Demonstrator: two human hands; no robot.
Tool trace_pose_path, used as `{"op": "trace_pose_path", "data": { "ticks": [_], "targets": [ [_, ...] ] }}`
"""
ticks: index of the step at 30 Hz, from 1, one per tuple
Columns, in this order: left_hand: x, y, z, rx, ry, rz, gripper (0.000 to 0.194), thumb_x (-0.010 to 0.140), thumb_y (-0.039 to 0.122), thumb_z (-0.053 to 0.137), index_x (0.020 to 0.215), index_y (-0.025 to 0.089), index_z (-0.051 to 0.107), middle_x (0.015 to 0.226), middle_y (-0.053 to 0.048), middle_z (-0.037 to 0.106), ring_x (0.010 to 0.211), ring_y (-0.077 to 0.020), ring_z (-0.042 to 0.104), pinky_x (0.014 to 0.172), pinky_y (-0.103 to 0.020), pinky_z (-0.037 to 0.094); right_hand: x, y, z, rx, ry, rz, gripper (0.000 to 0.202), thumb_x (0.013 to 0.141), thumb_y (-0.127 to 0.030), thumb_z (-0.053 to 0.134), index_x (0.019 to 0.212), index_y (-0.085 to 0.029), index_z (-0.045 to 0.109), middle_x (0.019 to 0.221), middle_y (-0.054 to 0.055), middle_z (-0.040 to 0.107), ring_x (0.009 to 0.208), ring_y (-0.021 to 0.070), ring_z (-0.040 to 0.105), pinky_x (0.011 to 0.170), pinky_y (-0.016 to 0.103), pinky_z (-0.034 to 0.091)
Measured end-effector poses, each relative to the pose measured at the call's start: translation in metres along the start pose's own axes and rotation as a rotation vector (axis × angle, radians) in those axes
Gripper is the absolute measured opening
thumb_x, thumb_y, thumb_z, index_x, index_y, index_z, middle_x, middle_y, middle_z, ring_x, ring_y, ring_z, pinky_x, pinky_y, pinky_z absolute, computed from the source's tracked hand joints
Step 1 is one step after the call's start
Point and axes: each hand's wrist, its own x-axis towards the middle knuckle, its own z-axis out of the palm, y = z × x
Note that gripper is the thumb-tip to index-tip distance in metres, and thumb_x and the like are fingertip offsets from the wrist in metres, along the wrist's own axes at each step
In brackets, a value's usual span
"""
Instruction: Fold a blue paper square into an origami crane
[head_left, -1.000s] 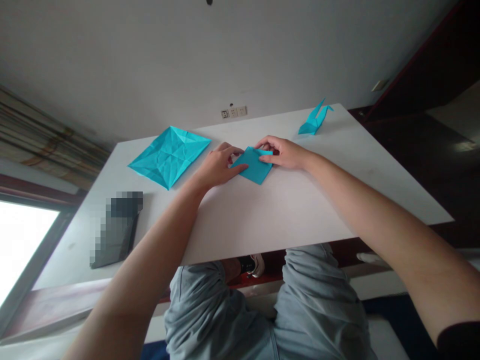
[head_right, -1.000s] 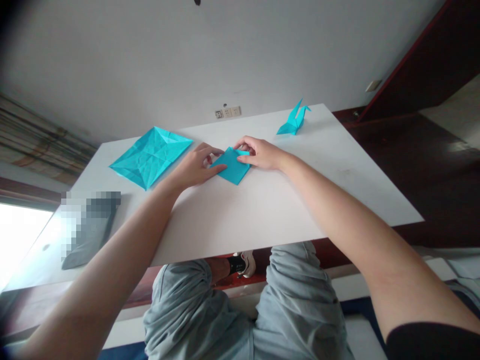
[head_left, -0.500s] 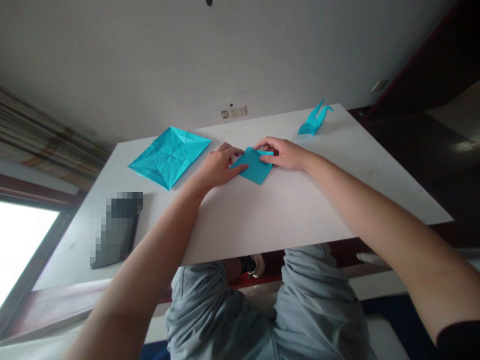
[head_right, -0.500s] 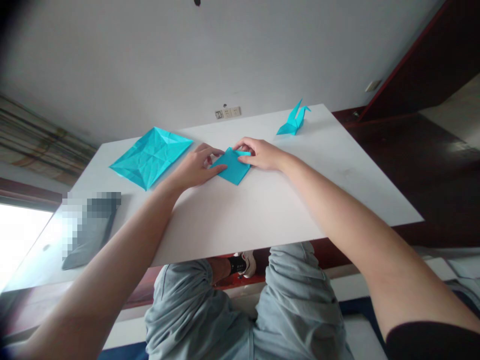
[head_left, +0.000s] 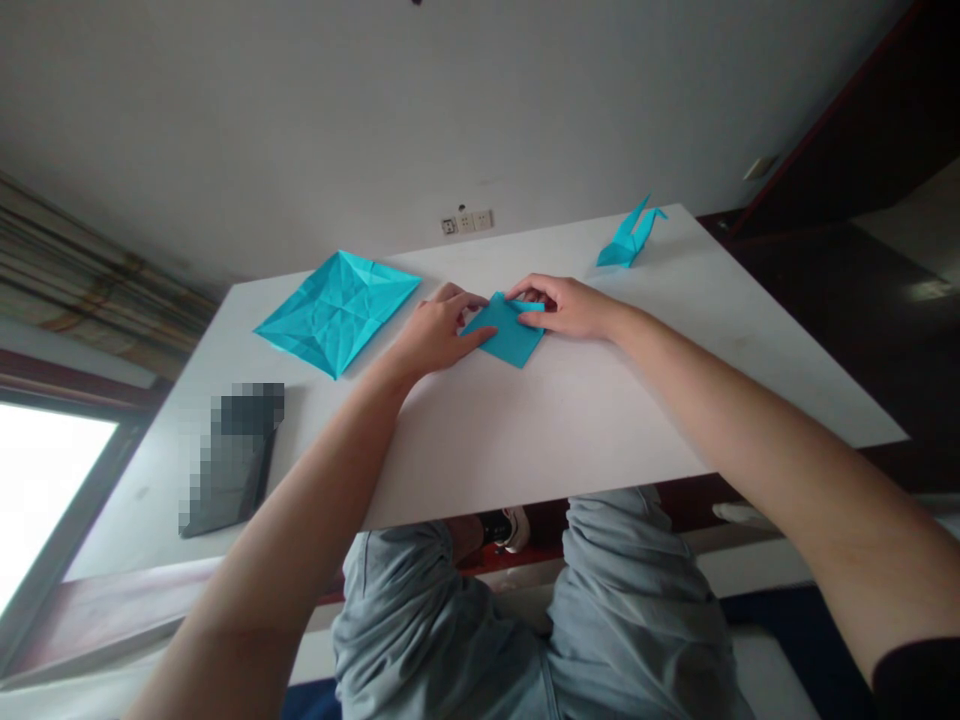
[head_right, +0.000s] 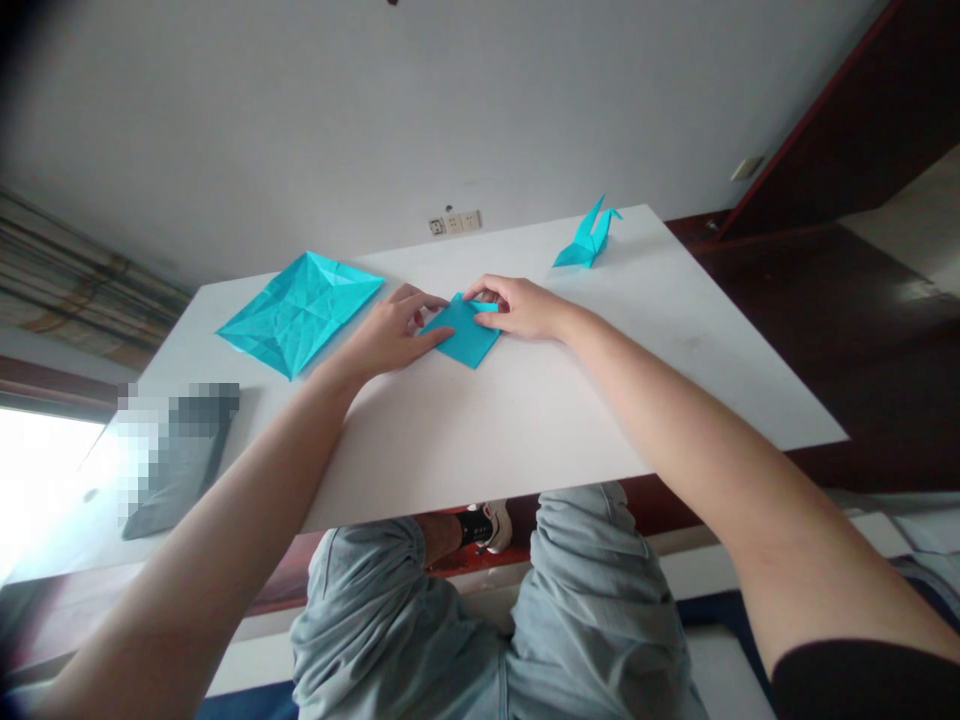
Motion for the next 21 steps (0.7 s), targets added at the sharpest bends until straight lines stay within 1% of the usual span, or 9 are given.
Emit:
{"op": "trace_pose_path", "data": {
  "ticks": [4, 8, 11, 15, 21],
  "targets": [
    [-0.0004, 0.0008, -0.0004, 0.001, -0.007, -0.009, 0.055, 0.108, 0.057, 0.080, 0.151, 0.023, 0.086, 0.138, -0.015, 0.080, 0.113, -0.0307, 0.080, 0.116, -0.050, 0.064, 0.0007, 0.0010, 0.0007, -0.009, 0.007, -0.006, 0.044, 0.091, -0.044, 0.095, 0.133, -0.033, 0.090, 0.133, 0.008, 0.091, 0.119, 0.0340, 0.079, 0.112, 0.052, 0.069],
    [-0.0005, 0.0008, 0.0002, 0.000, -0.008, -0.002, 0.054, 0.108, 0.055, 0.080, 0.151, 0.023, 0.085, 0.141, -0.015, 0.080, 0.109, -0.0289, 0.079, 0.114, -0.049, 0.064, 0.0013, 0.0023, 0.0010, -0.022, 0.000, -0.007, 0.046, 0.092, -0.043, 0.094, 0.136, -0.033, 0.090, 0.134, 0.008, 0.091, 0.119, 0.0334, 0.079, 0.111, 0.051, 0.069],
    [-0.0003, 0.0000, 0.0011, 0.008, -0.005, -0.006, 0.053, 0.108, 0.054, 0.081, 0.150, 0.023, 0.085, 0.141, -0.015, 0.079, 0.107, -0.0282, 0.079, 0.112, -0.048, 0.065, 0.0007, 0.0016, 0.0003, -0.029, -0.004, -0.003, 0.048, 0.092, -0.043, 0.095, 0.138, -0.032, 0.090, 0.135, 0.009, 0.091, 0.118, 0.0341, 0.079, 0.112, 0.053, 0.068],
    [-0.0006, -0.0007, 0.0016, 0.020, -0.011, -0.009, 0.052, 0.110, 0.054, 0.080, 0.152, 0.024, 0.084, 0.143, -0.015, 0.078, 0.110, -0.0285, 0.080, 0.113, -0.047, 0.064, -0.0008, -0.0006, -0.0007, -0.026, -0.008, -0.004, 0.047, 0.092, -0.044, 0.096, 0.138, -0.032, 0.090, 0.138, 0.011, 0.090, 0.123, 0.0357, 0.079, 0.116, 0.056, 0.067],
    [-0.0016, 0.0013, 0.0014, 0.032, -0.008, -0.004, 0.053, 0.110, 0.053, 0.079, 0.154, 0.024, 0.083, 0.145, -0.016, 0.078, 0.116, -0.0310, 0.080, 0.119, -0.051, 0.063, -0.0008, -0.0013, -0.0002, -0.015, -0.007, -0.003, 0.046, 0.093, -0.037, 0.098, 0.137, -0.031, 0.090, 0.137, 0.009, 0.090, 0.120, 0.0334, 0.079, 0.113, 0.051, 0.068]
  ]
}}
